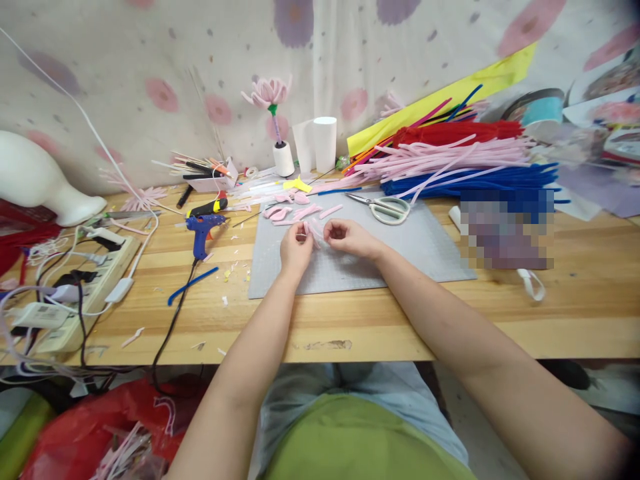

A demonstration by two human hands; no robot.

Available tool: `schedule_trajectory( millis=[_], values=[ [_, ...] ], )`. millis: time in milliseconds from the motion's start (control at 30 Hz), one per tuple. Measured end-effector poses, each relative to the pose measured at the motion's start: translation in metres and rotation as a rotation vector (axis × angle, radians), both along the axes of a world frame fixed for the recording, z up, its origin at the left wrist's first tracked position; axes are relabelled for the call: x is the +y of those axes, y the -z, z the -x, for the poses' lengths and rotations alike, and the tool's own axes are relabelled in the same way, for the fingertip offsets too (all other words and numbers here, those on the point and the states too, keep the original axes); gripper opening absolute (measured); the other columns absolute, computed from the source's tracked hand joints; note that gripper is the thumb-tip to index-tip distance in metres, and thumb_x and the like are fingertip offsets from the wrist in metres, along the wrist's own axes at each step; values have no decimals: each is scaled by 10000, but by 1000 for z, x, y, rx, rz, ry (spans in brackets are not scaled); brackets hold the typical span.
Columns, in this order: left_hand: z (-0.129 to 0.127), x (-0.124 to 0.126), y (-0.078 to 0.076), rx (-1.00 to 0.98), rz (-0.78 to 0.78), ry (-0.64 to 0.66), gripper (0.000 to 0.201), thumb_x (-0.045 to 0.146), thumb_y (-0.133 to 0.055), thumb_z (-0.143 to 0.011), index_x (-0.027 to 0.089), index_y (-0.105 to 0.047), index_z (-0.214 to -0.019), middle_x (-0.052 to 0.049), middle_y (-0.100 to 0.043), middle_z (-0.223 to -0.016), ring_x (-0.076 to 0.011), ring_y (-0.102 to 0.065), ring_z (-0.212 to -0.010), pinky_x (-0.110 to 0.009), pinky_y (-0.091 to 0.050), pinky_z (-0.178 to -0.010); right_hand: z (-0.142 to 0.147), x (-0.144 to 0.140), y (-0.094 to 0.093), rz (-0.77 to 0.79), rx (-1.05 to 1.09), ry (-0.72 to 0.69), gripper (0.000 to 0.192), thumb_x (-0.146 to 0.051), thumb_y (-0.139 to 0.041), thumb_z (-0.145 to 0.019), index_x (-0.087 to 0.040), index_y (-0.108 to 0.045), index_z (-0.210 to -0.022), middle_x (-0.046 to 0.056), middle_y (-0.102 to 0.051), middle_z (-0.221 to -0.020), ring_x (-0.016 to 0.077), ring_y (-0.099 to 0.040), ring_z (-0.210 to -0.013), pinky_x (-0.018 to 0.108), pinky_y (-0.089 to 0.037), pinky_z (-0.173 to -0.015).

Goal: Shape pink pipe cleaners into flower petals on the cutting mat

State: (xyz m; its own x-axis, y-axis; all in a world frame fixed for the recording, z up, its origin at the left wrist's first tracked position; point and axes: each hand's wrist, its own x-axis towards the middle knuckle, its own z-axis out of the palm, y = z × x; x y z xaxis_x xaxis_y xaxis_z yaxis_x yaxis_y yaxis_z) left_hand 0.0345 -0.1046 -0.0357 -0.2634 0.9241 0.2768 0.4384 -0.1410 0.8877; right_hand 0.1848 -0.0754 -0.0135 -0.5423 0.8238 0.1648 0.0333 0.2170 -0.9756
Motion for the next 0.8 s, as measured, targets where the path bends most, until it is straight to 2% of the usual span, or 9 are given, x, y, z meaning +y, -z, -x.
schedule_trajectory(
  millis=[167, 300, 400, 500, 633, 800],
  values=[
    [3, 5, 7, -93, 89, 22, 293, 215, -564, -730, 203, -577, -1022, 10, -578, -749, -67, -535, -532, -187, -447, -511, 0, 1, 0, 62, 72, -19, 153, -173, -596, -561, -179, -490, -671, -43, -510, -613, 78, -463, -541, 228, -380, -550],
    [1, 6, 7, -218, 128, 70, 312, 236, -552, -750, 195, -555, -1059, -15, -603, -794, -96, -588, -585, -204, -471, -503, -1, 1, -1, 93, 82, -67, 154, -158, -591, -559, -180, -490, -673, -47, -512, -591, 72, -458, -525, 215, -365, -527],
    [2, 6, 6, -224, 116, 70, 316, 233, -536, -761, 191, -547, -1073, -32, -623, -810, -118, -612, -633, -216, -479, -519, -3, 0, -3, 104, 47, -91, 136, -140, -569, -551, -174, -503, -664, -55, -492, -567, 60, -422, -493, 200, -328, -486],
    [5, 4, 4, -138, 80, 41, 315, 232, -534, -766, 215, -557, -1080, -29, -644, -827, -118, -611, -660, -228, -485, -584, -5, 0, -3, 114, -3, -108, 129, -125, -551, -543, -172, -518, -659, -60, -472, -552, 57, -409, -485, 192, -314, -467],
    [5, -2, -2, 85, 29, 11, 337, 211, -534, -764, 243, -577, -1096, -20, -657, -810, -122, -595, -671, -247, -470, -668, -2, 0, -1, 103, -24, -65, 132, -130, -562, -541, -169, -527, -662, -53, -495, -564, 59, -416, -486, 198, -327, -473],
    [-1, -7, -9, 277, 8, 56, 385, 193, -506, -776, 264, -573, -1148, -19, -663, -806, -137, -586, -672, -263, -452, -693, 3, 2, 4, 65, 54, -9, 193, -220, -661, -567, -176, -545, -715, -26, -565, -631, 97, -506, -569, 241, -416, -580]
  ],
)
